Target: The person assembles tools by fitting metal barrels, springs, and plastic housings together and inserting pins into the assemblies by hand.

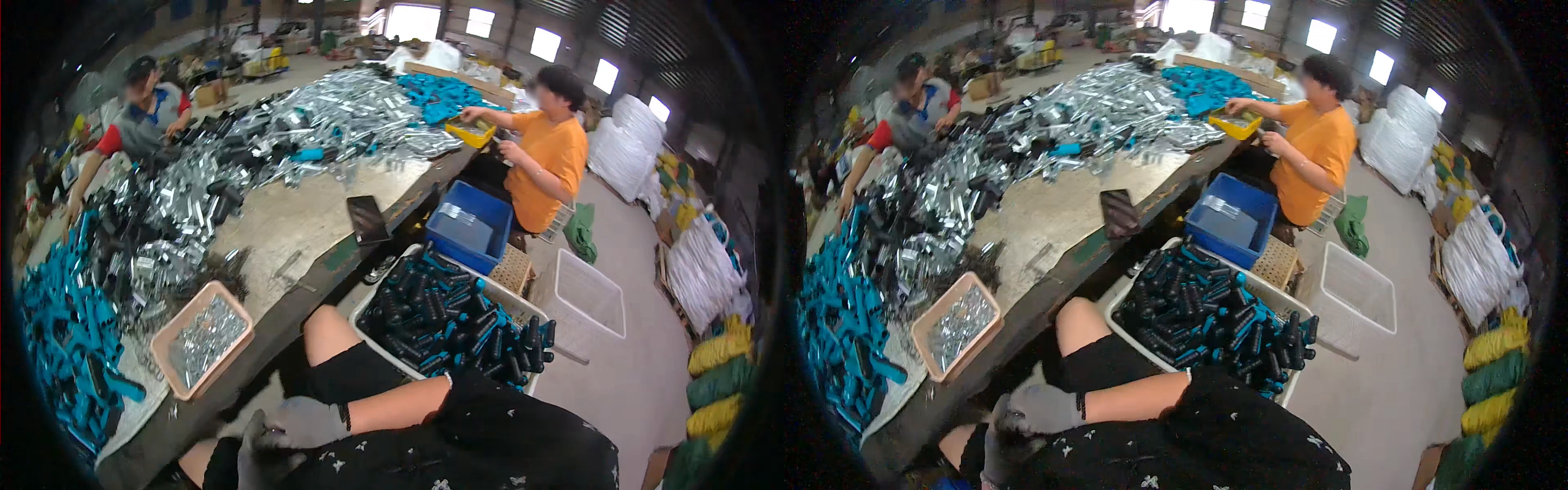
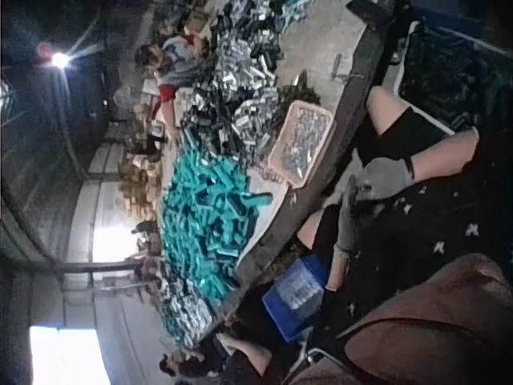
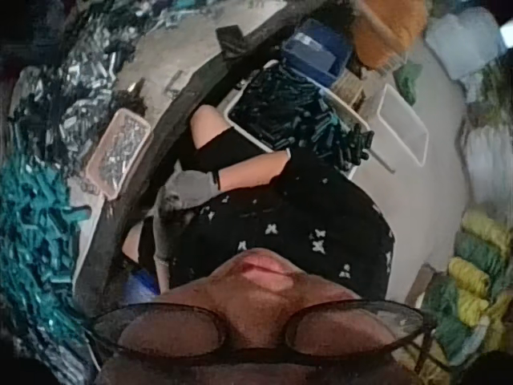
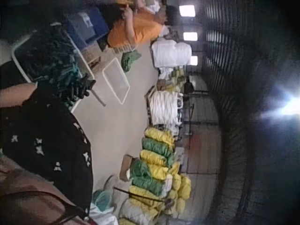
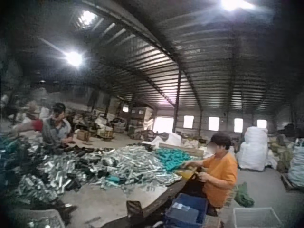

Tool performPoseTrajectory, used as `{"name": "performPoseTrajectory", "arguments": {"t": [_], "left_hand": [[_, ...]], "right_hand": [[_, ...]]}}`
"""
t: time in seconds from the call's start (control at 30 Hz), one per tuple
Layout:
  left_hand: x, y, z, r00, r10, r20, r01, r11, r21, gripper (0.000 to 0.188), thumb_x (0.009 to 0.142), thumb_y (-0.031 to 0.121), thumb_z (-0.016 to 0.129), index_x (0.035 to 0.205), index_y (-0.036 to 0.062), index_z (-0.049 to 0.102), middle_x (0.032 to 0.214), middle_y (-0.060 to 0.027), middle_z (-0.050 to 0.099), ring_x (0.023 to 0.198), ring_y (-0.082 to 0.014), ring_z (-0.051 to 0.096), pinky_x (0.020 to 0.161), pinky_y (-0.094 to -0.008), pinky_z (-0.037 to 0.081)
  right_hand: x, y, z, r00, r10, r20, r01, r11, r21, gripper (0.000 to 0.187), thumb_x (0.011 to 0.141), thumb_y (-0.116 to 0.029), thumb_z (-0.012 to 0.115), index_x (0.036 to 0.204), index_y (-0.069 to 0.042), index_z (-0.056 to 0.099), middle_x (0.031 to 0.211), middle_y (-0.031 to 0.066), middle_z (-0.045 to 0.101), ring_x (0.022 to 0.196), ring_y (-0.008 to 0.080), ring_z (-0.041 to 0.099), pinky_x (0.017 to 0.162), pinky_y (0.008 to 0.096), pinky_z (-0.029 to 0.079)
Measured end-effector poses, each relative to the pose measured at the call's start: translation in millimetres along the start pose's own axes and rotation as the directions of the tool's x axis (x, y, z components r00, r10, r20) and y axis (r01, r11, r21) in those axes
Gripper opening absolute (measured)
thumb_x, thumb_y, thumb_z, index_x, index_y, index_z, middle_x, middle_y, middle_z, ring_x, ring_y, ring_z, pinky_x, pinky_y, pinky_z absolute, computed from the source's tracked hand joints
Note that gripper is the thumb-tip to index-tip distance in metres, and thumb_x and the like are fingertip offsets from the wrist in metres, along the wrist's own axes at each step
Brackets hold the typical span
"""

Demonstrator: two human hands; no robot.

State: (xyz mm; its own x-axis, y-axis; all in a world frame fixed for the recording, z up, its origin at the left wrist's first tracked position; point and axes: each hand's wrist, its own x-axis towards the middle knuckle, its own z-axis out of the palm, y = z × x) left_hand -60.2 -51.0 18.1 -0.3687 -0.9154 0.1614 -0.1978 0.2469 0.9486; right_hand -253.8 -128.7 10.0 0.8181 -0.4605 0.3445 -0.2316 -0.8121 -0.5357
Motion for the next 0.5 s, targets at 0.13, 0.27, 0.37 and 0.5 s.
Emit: {"name": "performPoseTrajectory", "arguments": {"t": [0.13,0.27,0.37,0.5], "left_hand": [[0.2,-11.9,-9.5,0.999,-0.053,0.002,0.052,0.987,0.151,0.057,0.093,0.019,0.066,0.141,0.0011,0.039,0.108,-0.0111,0.062,0.095,-0.0212,0.066,0.082,-0.0316,0.053],[6.4,-41.8,-33.3,0.703,-0.706,0.088,0.422,0.315,-0.85,0.03,0.102,0.027,0.046,0.116,0.003,0.057,0.089,-0.0056,0.065,0.066,-0.0132,0.058,0.059,-0.0253,0.048],[-45.5,-129.4,-11.5,0.799,-0.508,-0.323,0.115,0.656,-0.746,0.032,0.101,0.029,0.051,0.113,0.0009,0.06,0.098,-0.0091,0.069,0.079,-0.0166,0.066,0.069,-0.0292,0.054],[-47.2,-87.3,-23.3,0.773,-0.629,-0.085,0.33,0.514,-0.792,0.033,0.098,0.024,0.056,0.119,-0.0018,0.06,0.102,-0.0109,0.07,0.085,-0.0175,0.068,0.076,-0.0305,0.056]], "right_hand": [[5.1,-3.2,-0.5,0.969,0.098,0.229,-0.094,0.995,-0.028,0.033,0.094,-0.023,0.049,0.125,-0.019,0.06,0.091,0.0148,0.065,0.083,0.0357,0.065,0.068,0.0475,0.052],[7.5,0.1,-16.9,0.851,0.521,0.064,-0.506,0.781,0.366,0.04,0.099,-0.039,0.053,0.098,-0.001,0.065,0.091,0.023,0.065,0.09,0.04,0.063,0.077,0.0458,0.048],[21.3,-12.9,-32.2,0.852,0.489,0.188,-0.524,0.801,0.289,0.033,0.097,-0.033,0.058,0.098,-0.002,0.066,0.09,0.0209,0.066,0.088,0.0377,0.065,0.078,0.0431,0.05],[32.7,-7.6,-55.5,0.917,0.396,0.047,-0.391,0.869,0.304,0.025,0.095,-0.025,0.061,0.102,-0.003,0.067,0.092,0.0157,0.069,0.087,0.0291,0.066,0.078,0.0379,0.052]]}}
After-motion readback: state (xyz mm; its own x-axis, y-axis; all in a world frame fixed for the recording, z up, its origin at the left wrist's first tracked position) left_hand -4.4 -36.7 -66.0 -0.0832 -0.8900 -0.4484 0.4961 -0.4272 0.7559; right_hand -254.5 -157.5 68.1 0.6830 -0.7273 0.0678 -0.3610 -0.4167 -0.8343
